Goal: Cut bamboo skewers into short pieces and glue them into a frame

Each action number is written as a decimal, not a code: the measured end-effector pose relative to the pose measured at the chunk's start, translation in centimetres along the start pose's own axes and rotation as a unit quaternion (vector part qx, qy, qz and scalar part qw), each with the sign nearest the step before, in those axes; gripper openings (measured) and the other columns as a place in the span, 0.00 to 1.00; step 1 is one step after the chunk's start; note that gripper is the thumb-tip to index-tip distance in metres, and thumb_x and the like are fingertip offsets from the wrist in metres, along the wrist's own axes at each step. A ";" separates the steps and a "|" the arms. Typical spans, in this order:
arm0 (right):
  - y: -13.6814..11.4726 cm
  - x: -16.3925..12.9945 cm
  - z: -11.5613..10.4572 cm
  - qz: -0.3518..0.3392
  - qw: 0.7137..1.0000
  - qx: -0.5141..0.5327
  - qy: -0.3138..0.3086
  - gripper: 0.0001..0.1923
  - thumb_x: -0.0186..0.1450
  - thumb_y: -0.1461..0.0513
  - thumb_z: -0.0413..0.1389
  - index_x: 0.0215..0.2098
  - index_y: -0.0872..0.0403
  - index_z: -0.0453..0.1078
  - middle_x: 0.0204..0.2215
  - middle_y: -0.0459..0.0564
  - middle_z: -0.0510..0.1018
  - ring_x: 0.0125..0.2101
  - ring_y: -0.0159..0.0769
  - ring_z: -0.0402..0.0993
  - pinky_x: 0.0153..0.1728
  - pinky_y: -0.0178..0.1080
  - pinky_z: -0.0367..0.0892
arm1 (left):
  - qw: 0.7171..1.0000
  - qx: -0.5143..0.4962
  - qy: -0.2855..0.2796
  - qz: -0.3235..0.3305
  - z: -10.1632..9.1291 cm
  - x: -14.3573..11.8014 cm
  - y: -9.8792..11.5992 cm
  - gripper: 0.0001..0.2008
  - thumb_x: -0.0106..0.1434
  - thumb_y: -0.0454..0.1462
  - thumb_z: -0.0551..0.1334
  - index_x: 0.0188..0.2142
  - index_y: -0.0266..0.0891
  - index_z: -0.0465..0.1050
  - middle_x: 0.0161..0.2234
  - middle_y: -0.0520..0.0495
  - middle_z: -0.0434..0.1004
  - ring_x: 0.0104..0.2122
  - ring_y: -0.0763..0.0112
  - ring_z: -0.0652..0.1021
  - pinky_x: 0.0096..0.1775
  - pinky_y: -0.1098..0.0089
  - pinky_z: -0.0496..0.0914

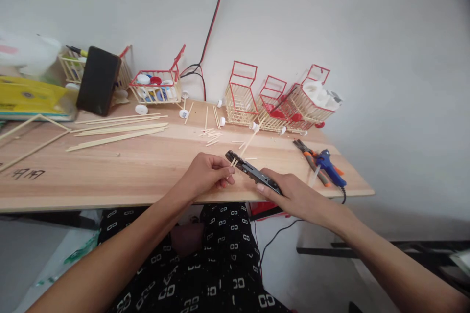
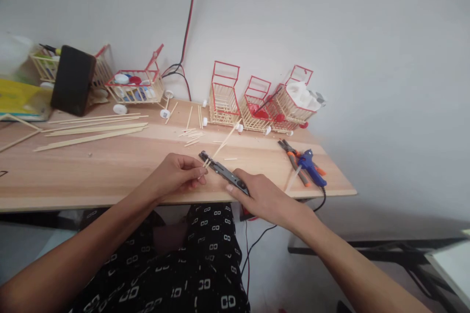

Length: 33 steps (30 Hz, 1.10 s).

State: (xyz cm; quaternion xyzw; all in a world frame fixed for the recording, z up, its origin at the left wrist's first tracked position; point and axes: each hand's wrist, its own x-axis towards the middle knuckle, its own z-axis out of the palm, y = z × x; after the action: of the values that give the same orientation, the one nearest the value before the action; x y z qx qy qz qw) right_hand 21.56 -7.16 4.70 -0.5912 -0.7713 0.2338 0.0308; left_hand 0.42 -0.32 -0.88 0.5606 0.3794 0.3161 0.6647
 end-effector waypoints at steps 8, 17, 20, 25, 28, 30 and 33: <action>0.9 0.8 0.1 0.007 0.999 -0.017 0.031 0.23 0.66 0.45 0.46 0.30 0.54 0.68 0.25 0.49 0.75 0.26 0.36 0.68 0.28 0.37 0.58 | 1.000 -0.014 0.000 -0.007 -0.1 0.1 0.1 0.06 0.56 0.34 0.64 0.24 0.33 0.74 0.22 0.48 0.77 0.17 0.82 0.69 0.22 0.78 0.66; 1.6 1.7 0.6 -0.002 0.999 -0.004 0.040 0.24 0.65 0.46 0.47 0.25 0.55 0.67 0.19 0.47 0.69 0.21 0.32 0.62 0.23 0.36 0.54 | 0.996 -0.054 -0.056 -0.037 -1.3 0.9 0.0 0.08 0.53 0.37 0.67 0.24 0.32 0.75 0.24 0.44 0.78 0.18 0.79 0.70 0.21 0.77 0.64; 1.6 1.9 0.6 -0.005 0.999 0.002 0.041 0.24 0.65 0.45 0.46 0.23 0.55 0.65 0.18 0.46 0.66 0.20 0.31 0.59 0.22 0.36 0.52 | 0.995 -0.061 -0.061 -0.043 -1.5 0.9 0.1 0.08 0.53 0.38 0.67 0.25 0.33 0.75 0.24 0.44 0.79 0.19 0.79 0.71 0.22 0.76 0.63; 1.6 1.9 0.8 -0.014 0.999 0.001 0.040 0.24 0.65 0.45 0.46 0.23 0.54 0.63 0.19 0.44 0.65 0.21 0.30 0.59 0.23 0.35 0.52 | 0.996 -0.057 -0.069 -0.029 -1.5 0.9 -0.2 0.09 0.52 0.38 0.67 0.24 0.33 0.74 0.23 0.45 0.77 0.18 0.79 0.70 0.22 0.76 0.62; 1.7 1.9 1.1 -0.013 0.999 0.009 0.038 0.24 0.65 0.45 0.46 0.23 0.55 0.63 0.19 0.44 0.66 0.22 0.30 0.60 0.24 0.35 0.52 | 0.996 -0.058 -0.068 -0.022 -1.5 0.9 -0.4 0.09 0.52 0.38 0.67 0.23 0.33 0.74 0.22 0.46 0.77 0.18 0.80 0.70 0.21 0.77 0.62; 1.9 2.1 1.4 -0.013 0.999 0.013 0.040 0.24 0.66 0.45 0.46 0.24 0.55 0.63 0.19 0.44 0.67 0.22 0.31 0.61 0.24 0.35 0.52 | 0.996 -0.060 -0.059 -0.025 -1.4 1.0 -0.5 0.09 0.52 0.38 0.67 0.24 0.33 0.74 0.22 0.46 0.76 0.18 0.80 0.70 0.21 0.77 0.63; 2.0 2.5 1.8 -0.015 0.998 0.015 0.054 0.24 0.65 0.46 0.47 0.25 0.55 0.66 0.19 0.46 0.69 0.22 0.32 0.62 0.24 0.35 0.53 | 0.996 -0.070 -0.037 -0.036 -1.3 1.0 -0.5 0.07 0.53 0.36 0.66 0.25 0.32 0.74 0.21 0.47 0.76 0.18 0.80 0.70 0.21 0.77 0.64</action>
State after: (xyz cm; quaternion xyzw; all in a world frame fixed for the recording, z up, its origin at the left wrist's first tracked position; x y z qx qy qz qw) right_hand 22.05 -5.02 1.76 -0.5907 -0.7738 0.2124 0.0846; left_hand -0.18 1.14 -1.65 0.5099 0.3513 0.2970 0.7269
